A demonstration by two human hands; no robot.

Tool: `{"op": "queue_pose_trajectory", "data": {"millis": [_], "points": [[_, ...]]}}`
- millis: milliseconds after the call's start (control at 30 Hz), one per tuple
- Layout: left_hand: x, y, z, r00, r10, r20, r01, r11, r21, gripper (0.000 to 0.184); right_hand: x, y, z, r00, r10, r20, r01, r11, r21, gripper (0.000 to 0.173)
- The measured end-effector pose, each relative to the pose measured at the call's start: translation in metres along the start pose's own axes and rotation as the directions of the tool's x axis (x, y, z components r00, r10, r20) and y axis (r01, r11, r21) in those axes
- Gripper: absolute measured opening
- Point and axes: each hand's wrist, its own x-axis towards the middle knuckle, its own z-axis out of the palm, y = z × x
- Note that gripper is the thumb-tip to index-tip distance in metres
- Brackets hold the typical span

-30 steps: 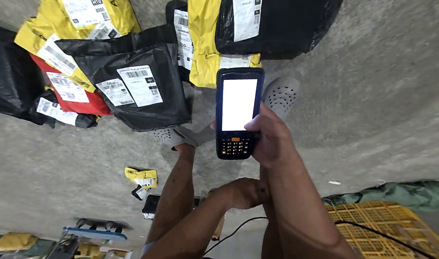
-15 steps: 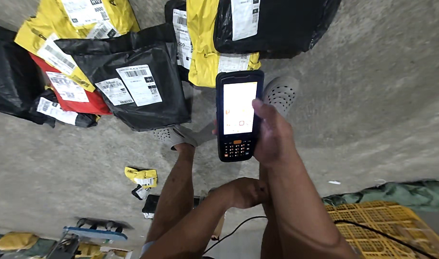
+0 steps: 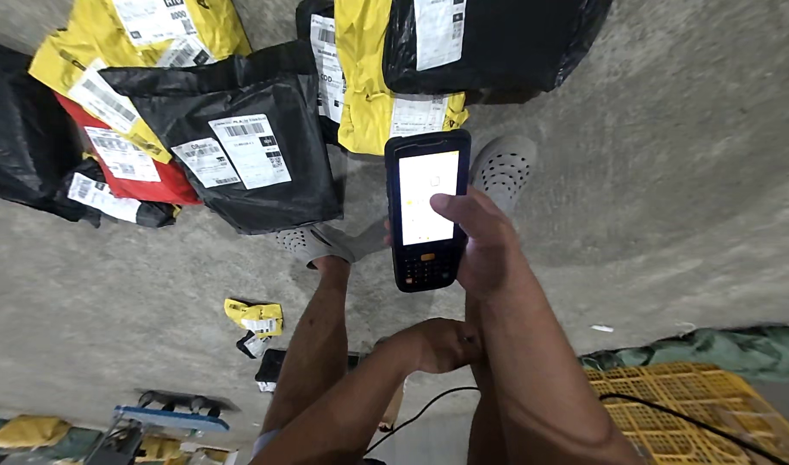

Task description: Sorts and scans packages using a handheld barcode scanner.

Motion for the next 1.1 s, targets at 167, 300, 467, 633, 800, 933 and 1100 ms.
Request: {"op": "queue_pose_trajectory", "data": {"millis": [167, 300, 467, 633, 800, 933, 1100], "points": [[-0.002, 0.006, 0.001, 0.999, -0.037, -0.014, 0.036, 0.998, -0.055, 0.023, 0.000, -0.007, 0.004, 0.997, 0.014, -0.074, -0.021, 0.995, -0.098, 0.050], [0.010, -0.013, -0.005, 0.973, -0.167, -0.157, 0.150, 0.982, -0.115, 0.028, -0.002, -0.004, -0.008, 0.999, 0.027, 0.023, -0.028, 0.999, 0.046, 0.054], [0.006, -0.025, -0.027, 0.650, -0.166, -0.742, -0.076, 0.957, -0.281, 0.033, 0.002, -0.007, -0.026, 0.953, -0.099, 0.286, -0.030, 0.910, 0.414, 0.060], [0.001, -0.012, -0.093, 0.337, -0.114, -0.935, -0.077, 0.986, -0.148, 0.027, -0.002, -0.013, -0.047, 0.936, -0.039, 0.350, -0.203, 0.753, 0.626, 0.061], [-0.001, 0.076, -0.207, 0.028, 0.273, -0.962, 0.068, 0.959, 0.274, 0.048, 0.002, -0.012, -0.067, 0.885, -0.090, 0.457, -0.261, 0.717, 0.646, 0.064], [0.014, 0.152, -0.295, -0.011, 0.379, -0.925, 0.211, 0.906, 0.368, 0.071, -0.004, -0.016, -0.071, 0.872, -0.069, 0.485, -0.337, 0.634, 0.696, 0.063], [0.022, 0.191, -0.334, 0.187, 0.360, -0.914, 0.331, 0.853, 0.404, 0.029, -0.016, -0.031, -0.073, 0.876, -0.079, 0.477, -0.325, 0.634, 0.702, 0.064]]}}
